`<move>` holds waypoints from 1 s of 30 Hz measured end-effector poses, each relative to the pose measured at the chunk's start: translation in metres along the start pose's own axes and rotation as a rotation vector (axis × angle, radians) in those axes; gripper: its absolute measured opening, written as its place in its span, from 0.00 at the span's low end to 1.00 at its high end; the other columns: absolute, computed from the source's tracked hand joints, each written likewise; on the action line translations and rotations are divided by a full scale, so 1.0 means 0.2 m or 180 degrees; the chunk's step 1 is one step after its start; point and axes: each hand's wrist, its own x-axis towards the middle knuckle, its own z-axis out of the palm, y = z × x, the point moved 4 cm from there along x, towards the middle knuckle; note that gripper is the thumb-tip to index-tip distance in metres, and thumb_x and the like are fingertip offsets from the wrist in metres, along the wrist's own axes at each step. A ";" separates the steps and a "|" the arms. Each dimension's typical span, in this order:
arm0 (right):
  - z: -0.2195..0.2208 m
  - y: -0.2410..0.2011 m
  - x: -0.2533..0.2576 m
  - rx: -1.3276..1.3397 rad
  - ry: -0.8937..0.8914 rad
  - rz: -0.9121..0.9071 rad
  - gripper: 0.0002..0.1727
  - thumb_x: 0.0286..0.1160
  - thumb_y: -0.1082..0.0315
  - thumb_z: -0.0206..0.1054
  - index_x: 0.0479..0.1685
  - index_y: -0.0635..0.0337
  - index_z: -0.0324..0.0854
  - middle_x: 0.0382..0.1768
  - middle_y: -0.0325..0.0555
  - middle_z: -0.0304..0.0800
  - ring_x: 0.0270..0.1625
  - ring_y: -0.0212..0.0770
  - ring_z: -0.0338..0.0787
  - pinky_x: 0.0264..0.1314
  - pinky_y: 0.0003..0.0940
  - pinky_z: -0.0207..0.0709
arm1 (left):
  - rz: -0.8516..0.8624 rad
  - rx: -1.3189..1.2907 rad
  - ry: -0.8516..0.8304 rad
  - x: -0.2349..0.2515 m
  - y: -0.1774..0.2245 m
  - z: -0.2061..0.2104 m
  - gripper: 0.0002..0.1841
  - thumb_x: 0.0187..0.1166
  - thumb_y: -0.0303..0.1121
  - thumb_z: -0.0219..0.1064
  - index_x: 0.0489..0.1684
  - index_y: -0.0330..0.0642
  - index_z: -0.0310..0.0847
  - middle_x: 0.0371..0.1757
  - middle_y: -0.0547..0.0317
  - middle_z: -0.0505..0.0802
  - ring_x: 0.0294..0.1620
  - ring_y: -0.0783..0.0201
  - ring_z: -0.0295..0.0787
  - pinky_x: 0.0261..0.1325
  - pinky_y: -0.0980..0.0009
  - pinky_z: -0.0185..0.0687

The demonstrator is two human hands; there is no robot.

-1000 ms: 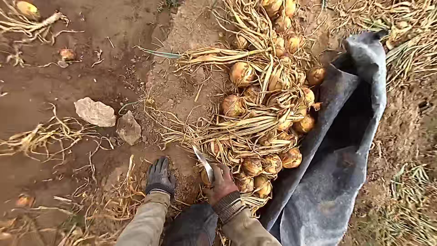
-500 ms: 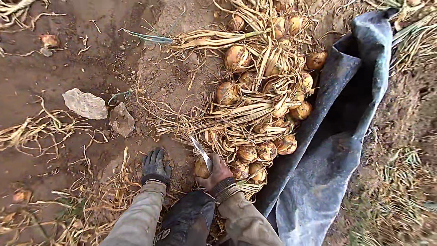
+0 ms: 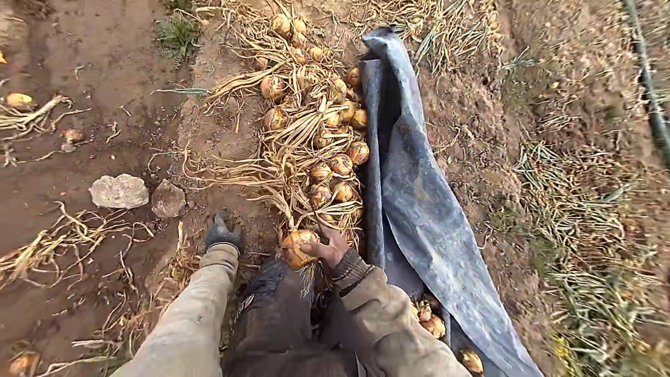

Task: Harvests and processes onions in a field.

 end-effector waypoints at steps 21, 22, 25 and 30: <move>-0.04 0.45 -1.21 0.0407 0.1132 -0.1836 0.60 0.50 0.11 0.57 0.65 0.60 0.76 0.33 0.44 0.86 0.30 0.37 0.84 0.31 0.41 0.82 | 0.1404 -0.2921 -0.1556 -1.91 0.76 -0.72 0.25 0.73 0.55 0.69 0.52 0.40 0.80 0.18 0.69 0.82 0.12 0.77 0.71 0.16 0.78 0.71; -0.05 0.47 -1.23 0.0364 0.1212 -0.1851 0.60 0.52 0.12 0.58 0.64 0.62 0.78 0.34 0.46 0.88 0.32 0.38 0.86 0.33 0.42 0.83 | 0.1370 -0.2947 -0.1623 -1.93 0.77 -0.72 0.24 0.75 0.55 0.67 0.50 0.41 0.80 0.16 0.70 0.81 0.11 0.77 0.69 0.15 0.79 0.69; -0.04 0.47 -1.30 0.0285 0.1536 -0.2131 0.48 0.68 0.21 0.55 0.51 0.63 0.85 0.32 0.47 0.90 0.36 0.39 0.90 0.40 0.47 0.85 | 0.1555 -0.2726 -0.1593 -1.97 0.78 -0.71 0.37 0.60 0.63 0.78 0.56 0.40 0.80 0.21 0.68 0.85 0.14 0.76 0.74 0.18 0.77 0.73; -0.04 0.46 -1.32 0.0412 0.1990 -0.2007 0.40 0.89 0.36 0.39 0.42 0.60 0.87 0.31 0.48 0.91 0.38 0.41 0.92 0.45 0.49 0.86 | 0.2819 -0.0978 -0.0829 -1.98 0.83 -0.78 0.47 0.49 0.68 0.82 0.65 0.40 0.85 0.52 0.59 0.96 0.52 0.70 0.94 0.58 0.65 0.92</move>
